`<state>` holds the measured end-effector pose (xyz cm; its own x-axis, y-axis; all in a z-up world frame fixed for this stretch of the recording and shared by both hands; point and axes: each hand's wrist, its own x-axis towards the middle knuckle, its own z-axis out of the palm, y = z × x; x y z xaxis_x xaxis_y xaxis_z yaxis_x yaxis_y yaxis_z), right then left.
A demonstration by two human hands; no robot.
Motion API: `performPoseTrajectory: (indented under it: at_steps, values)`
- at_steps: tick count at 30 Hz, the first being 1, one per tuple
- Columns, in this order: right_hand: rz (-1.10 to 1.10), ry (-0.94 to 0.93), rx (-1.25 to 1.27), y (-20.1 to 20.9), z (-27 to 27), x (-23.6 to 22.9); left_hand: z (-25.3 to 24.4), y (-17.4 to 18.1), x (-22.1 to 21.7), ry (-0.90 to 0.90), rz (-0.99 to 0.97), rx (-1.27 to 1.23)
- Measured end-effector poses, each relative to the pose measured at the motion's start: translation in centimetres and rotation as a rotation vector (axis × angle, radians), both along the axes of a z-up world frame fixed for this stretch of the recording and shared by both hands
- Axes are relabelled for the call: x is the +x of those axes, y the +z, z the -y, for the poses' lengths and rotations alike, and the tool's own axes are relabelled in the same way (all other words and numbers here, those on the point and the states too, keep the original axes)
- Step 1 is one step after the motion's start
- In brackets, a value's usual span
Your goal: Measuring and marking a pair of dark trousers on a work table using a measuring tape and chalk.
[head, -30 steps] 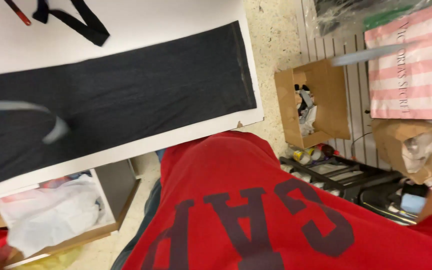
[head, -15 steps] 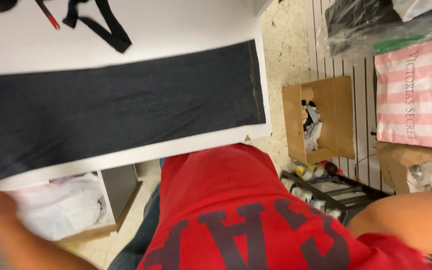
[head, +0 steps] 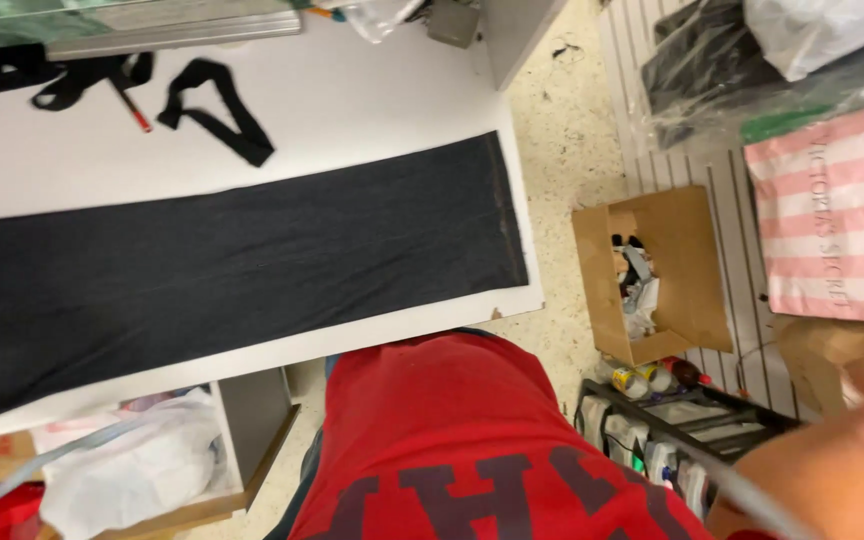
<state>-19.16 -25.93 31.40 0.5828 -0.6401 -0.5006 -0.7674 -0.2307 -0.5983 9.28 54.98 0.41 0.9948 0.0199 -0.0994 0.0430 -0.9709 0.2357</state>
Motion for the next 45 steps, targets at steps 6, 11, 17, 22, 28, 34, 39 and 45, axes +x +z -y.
performPoseTrajectory:
  at_steps: [6, 11, 17, 22, 28, 34, 39, 45]
  values:
    - [0.474, 0.715, -0.490, -20.4, -6.9, 10.0, 36.7, 10.3, -4.3, -0.540, 0.296, -0.191]
    - [0.428, 0.802, -0.725, -25.6, -9.5, 15.7, 53.3, 2.4, -5.8, -0.845, 0.203, -0.304]
    - [0.298, 0.741, -0.720, -26.9, -7.6, 15.4, 55.0, 5.1, -4.0, -0.852, -0.168, -0.066]
    - [0.663, 0.482, -0.496, -28.8, -5.9, 15.1, 60.6, 0.8, -0.6, -0.780, -0.052, -0.163]
    - [0.496, 0.222, -0.312, -30.1, -2.6, 17.0, 66.4, -4.5, 5.1, -0.778, -0.089, -0.188]
    - [0.453, 0.417, 0.054, -25.2, -2.5, 20.0, 62.6, 5.4, 3.8, -0.836, -0.442, -0.566]
    - [0.451, 0.332, 0.223, -24.5, -2.0, 20.1, 60.6, 7.4, 3.5, -0.807, -0.567, -0.849]
    - [0.463, 0.310, 0.233, -28.2, -0.7, 19.9, 61.3, 11.3, 4.1, -0.795, -0.676, -0.760]
